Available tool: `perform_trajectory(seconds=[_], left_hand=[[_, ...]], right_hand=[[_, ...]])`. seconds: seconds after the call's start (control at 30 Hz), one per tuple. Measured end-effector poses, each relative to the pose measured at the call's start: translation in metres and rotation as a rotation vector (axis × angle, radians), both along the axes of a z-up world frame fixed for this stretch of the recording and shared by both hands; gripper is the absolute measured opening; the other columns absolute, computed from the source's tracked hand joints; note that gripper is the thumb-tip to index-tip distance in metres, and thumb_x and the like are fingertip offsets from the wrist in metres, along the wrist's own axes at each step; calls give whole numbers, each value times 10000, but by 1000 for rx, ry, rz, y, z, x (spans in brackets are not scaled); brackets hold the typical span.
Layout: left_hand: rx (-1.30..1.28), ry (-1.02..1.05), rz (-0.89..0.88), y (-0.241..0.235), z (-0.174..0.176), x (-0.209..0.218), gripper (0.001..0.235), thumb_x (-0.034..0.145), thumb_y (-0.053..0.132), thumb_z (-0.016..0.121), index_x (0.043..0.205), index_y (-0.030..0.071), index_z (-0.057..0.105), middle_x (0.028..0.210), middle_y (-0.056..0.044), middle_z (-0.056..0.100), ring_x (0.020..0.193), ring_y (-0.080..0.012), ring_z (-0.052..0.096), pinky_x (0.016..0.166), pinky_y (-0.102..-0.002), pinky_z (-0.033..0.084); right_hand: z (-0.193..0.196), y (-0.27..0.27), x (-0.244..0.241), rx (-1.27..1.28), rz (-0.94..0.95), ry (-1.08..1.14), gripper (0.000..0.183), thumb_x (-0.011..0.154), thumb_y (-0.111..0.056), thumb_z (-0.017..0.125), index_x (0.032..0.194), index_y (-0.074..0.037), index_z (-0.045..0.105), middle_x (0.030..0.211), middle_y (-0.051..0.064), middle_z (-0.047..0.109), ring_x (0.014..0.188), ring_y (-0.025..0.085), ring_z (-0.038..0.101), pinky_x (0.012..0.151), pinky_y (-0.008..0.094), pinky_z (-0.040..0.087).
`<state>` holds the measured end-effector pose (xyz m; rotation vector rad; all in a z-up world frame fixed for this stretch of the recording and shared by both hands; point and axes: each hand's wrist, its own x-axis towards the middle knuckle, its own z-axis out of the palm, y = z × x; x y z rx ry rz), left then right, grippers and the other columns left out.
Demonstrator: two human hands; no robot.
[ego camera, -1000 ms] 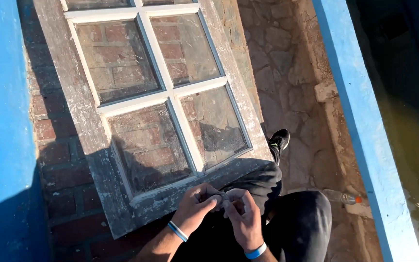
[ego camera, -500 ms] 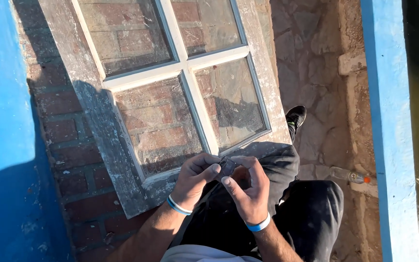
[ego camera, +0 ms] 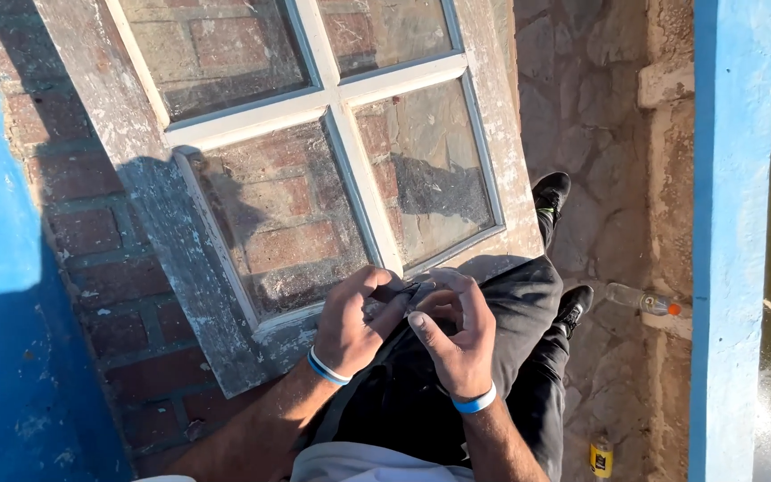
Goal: The person sands the wooden cross-sections and frame of an old glass window with sandpaper.
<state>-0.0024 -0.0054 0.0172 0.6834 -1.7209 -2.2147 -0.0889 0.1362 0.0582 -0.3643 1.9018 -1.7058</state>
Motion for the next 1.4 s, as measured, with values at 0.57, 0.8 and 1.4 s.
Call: perform_trajectory(seconds=[0.57, 0.8, 1.4], left_hand=[[-1034, 315, -233, 19, 48, -24, 302, 860, -18, 757, 1097, 79, 596, 1030, -65, 661, 920, -277, 690, 780, -406, 569], [-864, 280, -152, 41, 35, -12, 284, 836, -57, 778, 1030, 61, 608, 1014, -92, 642, 904, -284, 682, 750, -390, 565], [-833, 522, -136, 45, 50, -3, 310, 907, -67, 682, 1098, 65, 477, 1068, -139, 662, 941, -326, 698, 803, -428, 593]], right_hand=[[-15, 43, -5, -251, -149, -425, 444, 883, -96, 687, 1284, -103, 497, 1162, 78, 677, 1066, 143, 669, 933, 291, 554], [-24, 64, 16, -387, -150, -360, 382, 1018, -60, 705, 1354, -14, 529, 1202, 67, 581, 1109, 140, 585, 1018, 288, 490], [24, 76, 6, -100, 23, 657, 265, 892, -186, 776, 1027, -56, 589, 1063, 130, 583, 1031, 275, 637, 971, 433, 552]])
